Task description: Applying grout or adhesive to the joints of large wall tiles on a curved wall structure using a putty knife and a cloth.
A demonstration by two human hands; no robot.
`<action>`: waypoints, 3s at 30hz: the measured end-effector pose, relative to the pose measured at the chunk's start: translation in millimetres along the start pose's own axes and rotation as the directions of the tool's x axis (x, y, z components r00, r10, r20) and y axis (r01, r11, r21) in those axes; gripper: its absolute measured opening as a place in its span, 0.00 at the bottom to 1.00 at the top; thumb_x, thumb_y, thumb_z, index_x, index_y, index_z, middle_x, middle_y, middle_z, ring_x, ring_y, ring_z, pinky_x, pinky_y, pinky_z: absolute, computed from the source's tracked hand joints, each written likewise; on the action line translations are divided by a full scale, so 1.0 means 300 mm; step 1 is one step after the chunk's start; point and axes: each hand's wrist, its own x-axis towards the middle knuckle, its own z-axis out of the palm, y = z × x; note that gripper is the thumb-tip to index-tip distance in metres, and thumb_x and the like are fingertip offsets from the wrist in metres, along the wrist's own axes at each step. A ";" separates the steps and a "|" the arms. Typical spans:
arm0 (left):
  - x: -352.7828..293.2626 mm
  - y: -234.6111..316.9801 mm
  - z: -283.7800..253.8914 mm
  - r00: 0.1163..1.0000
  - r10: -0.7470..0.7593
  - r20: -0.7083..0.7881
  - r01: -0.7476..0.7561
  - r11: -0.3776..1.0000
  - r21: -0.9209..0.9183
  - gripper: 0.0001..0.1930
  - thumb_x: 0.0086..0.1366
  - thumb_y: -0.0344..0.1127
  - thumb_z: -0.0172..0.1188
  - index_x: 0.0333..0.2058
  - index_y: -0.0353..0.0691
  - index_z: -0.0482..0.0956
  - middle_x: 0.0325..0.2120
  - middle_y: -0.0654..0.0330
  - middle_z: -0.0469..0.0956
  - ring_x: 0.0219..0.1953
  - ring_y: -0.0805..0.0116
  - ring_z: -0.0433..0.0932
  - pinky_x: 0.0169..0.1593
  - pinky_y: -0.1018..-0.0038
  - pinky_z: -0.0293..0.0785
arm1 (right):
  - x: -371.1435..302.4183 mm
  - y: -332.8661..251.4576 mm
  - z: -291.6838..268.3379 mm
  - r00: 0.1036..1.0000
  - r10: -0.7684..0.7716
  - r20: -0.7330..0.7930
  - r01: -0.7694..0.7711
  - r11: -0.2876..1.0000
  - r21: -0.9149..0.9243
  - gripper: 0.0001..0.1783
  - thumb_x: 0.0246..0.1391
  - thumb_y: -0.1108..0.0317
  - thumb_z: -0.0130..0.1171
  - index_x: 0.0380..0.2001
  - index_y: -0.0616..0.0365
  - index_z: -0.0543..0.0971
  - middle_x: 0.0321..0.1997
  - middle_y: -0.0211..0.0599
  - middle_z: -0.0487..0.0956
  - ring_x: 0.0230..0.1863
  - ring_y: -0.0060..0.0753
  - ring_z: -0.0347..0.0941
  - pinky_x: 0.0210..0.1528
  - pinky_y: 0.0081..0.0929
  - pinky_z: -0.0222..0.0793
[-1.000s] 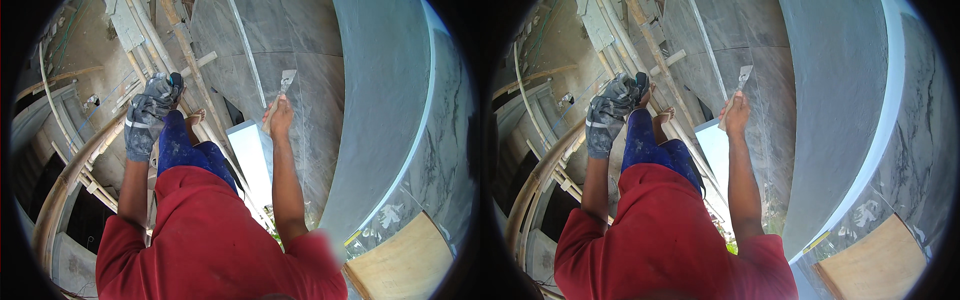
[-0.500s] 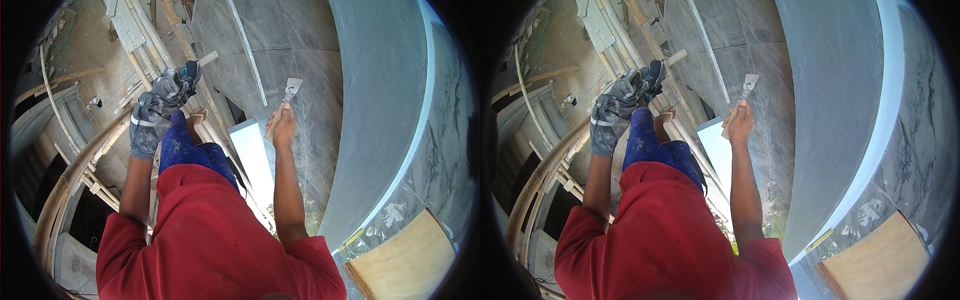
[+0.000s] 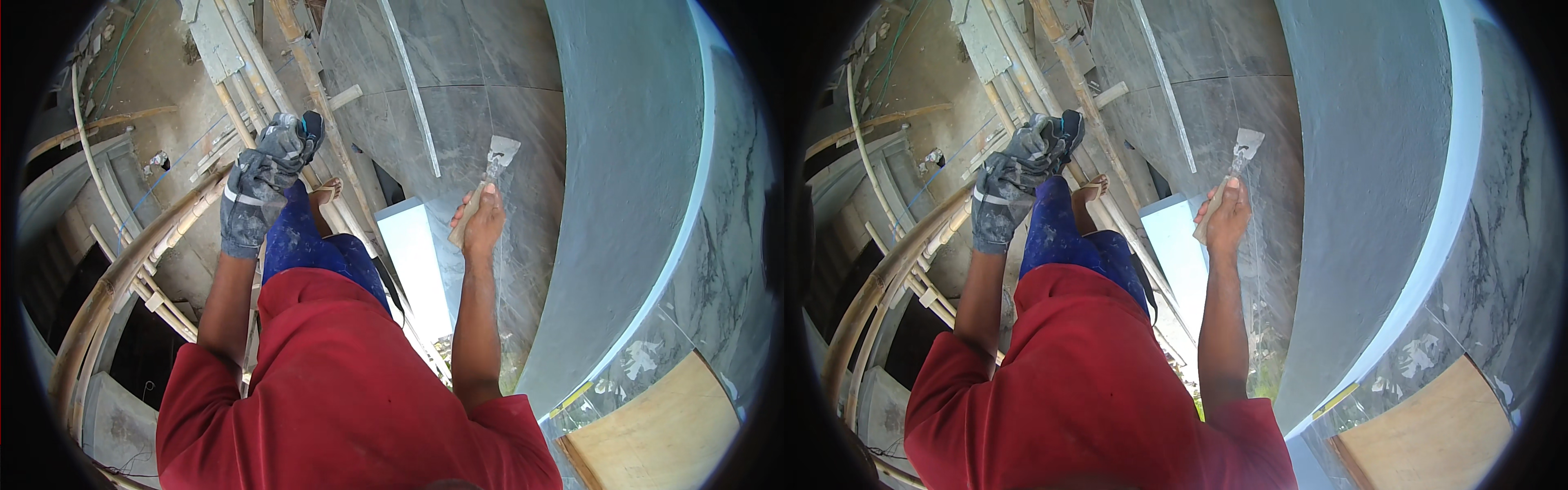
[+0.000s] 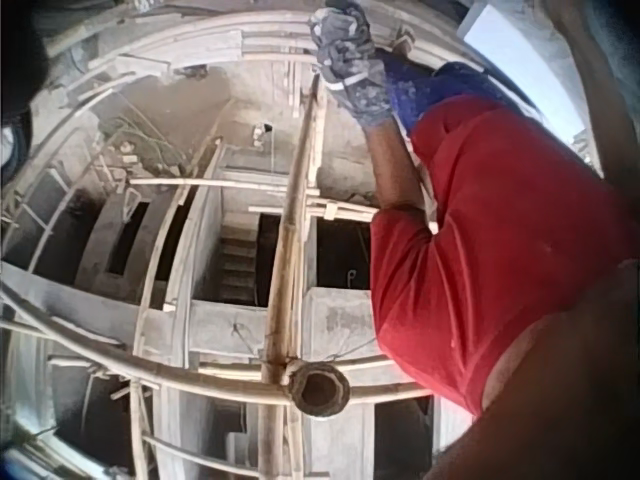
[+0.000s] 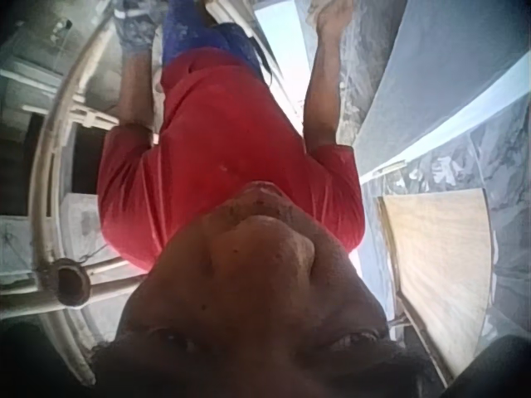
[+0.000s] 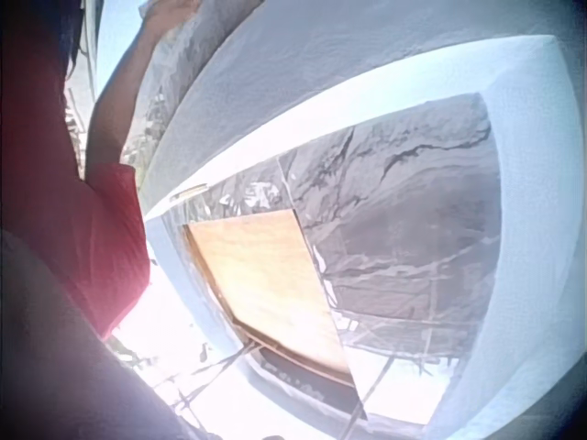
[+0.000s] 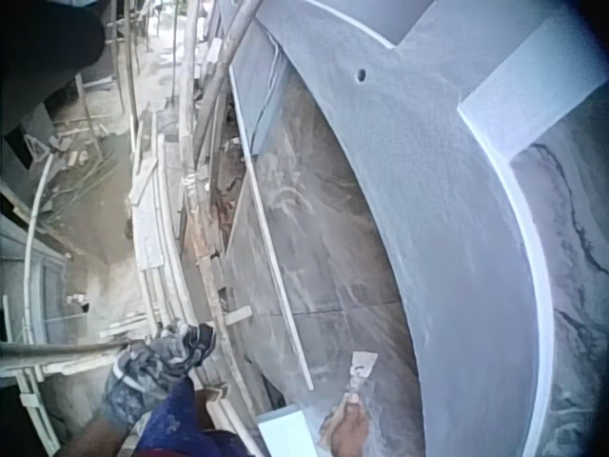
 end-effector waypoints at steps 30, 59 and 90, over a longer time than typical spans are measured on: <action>0.114 -0.023 -0.136 0.942 0.096 -0.321 -0.110 0.994 -0.025 0.24 0.58 0.31 0.58 0.56 0.45 0.78 0.52 0.53 0.79 0.51 0.50 0.77 0.56 0.61 0.73 | 0.262 -0.273 0.271 0.985 -0.074 0.155 0.053 0.990 0.134 0.16 0.73 0.59 0.42 0.42 0.61 0.73 0.29 0.35 0.74 0.17 0.25 0.70 0.16 0.26 0.71; 0.181 -0.222 -0.071 0.945 -0.218 -0.242 0.162 0.959 -0.232 0.18 0.53 0.32 0.62 0.44 0.41 0.81 0.42 0.53 0.80 0.45 0.51 0.78 0.50 0.60 0.76 | 0.749 -0.621 0.881 0.966 -0.075 0.246 0.048 0.992 0.114 0.16 0.72 0.59 0.44 0.39 0.63 0.73 0.29 0.38 0.74 0.20 0.29 0.71 0.18 0.29 0.70; 0.243 -0.385 -0.121 0.923 -0.327 -0.204 0.270 0.926 -0.265 0.18 0.53 0.32 0.64 0.45 0.38 0.80 0.43 0.51 0.80 0.46 0.50 0.79 0.52 0.61 0.76 | 1.012 -0.932 1.210 0.948 -0.123 0.293 0.053 0.970 0.236 0.16 0.72 0.60 0.43 0.48 0.64 0.70 0.33 0.40 0.74 0.21 0.30 0.71 0.18 0.31 0.70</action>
